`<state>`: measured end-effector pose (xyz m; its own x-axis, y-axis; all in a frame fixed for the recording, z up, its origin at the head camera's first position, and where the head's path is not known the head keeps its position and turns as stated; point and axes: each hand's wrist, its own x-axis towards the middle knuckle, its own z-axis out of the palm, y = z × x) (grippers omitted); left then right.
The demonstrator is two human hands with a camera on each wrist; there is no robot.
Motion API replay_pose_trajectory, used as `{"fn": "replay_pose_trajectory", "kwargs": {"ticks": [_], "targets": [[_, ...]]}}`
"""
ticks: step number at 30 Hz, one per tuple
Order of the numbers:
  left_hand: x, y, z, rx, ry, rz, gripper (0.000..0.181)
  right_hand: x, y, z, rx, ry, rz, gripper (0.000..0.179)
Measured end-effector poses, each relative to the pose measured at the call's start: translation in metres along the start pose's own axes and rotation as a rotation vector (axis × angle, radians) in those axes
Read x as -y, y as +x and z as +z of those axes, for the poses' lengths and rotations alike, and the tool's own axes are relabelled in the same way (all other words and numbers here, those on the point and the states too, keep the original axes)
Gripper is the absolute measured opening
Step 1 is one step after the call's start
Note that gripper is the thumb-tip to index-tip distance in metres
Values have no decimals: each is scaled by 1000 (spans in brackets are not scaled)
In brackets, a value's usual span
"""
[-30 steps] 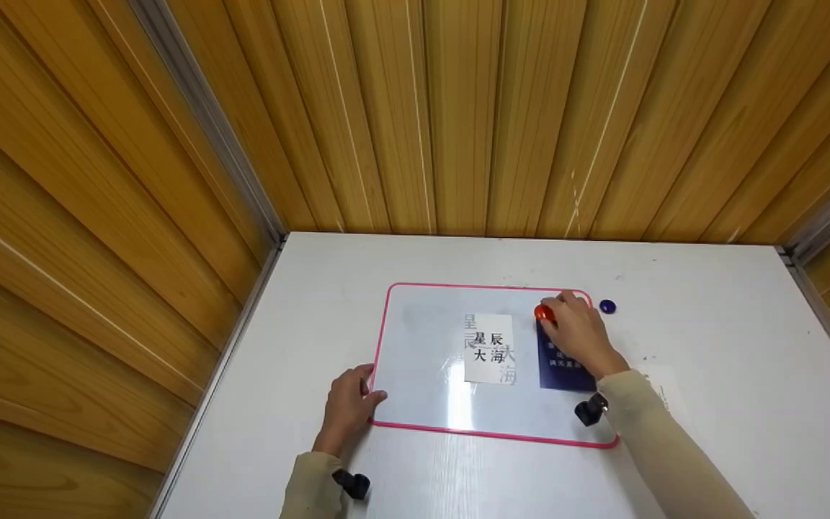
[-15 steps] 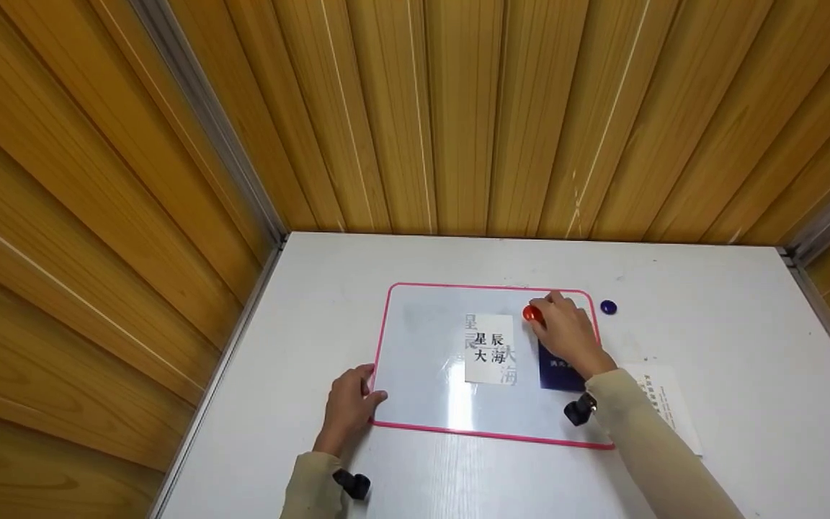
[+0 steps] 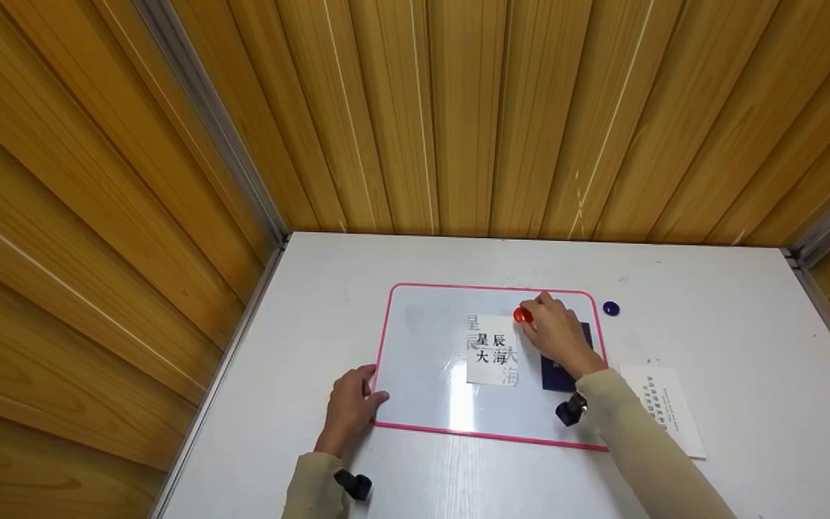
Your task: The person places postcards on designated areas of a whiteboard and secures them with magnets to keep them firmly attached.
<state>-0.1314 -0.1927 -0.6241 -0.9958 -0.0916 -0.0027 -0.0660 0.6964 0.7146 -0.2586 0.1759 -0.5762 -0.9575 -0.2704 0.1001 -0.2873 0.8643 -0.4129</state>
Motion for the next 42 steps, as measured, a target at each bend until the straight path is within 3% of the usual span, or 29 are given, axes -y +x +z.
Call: {"fn": "replay_pose_trajectory", "kwargs": {"ticks": [14, 21, 28, 42], "targets": [[-1, 0, -2, 2, -3, 20, 53, 7, 4, 6, -6, 14, -23, 43], [-2, -1, -3, -6, 20, 40, 54, 8, 8, 11, -48, -25, -79, 40], [-4, -2, -4, 1, -2, 19, 55, 12, 13, 13, 2, 15, -41, 45], [-2, 0, -4, 7, -6, 36, 54, 18, 21, 18, 71, 47, -19, 47]]}}
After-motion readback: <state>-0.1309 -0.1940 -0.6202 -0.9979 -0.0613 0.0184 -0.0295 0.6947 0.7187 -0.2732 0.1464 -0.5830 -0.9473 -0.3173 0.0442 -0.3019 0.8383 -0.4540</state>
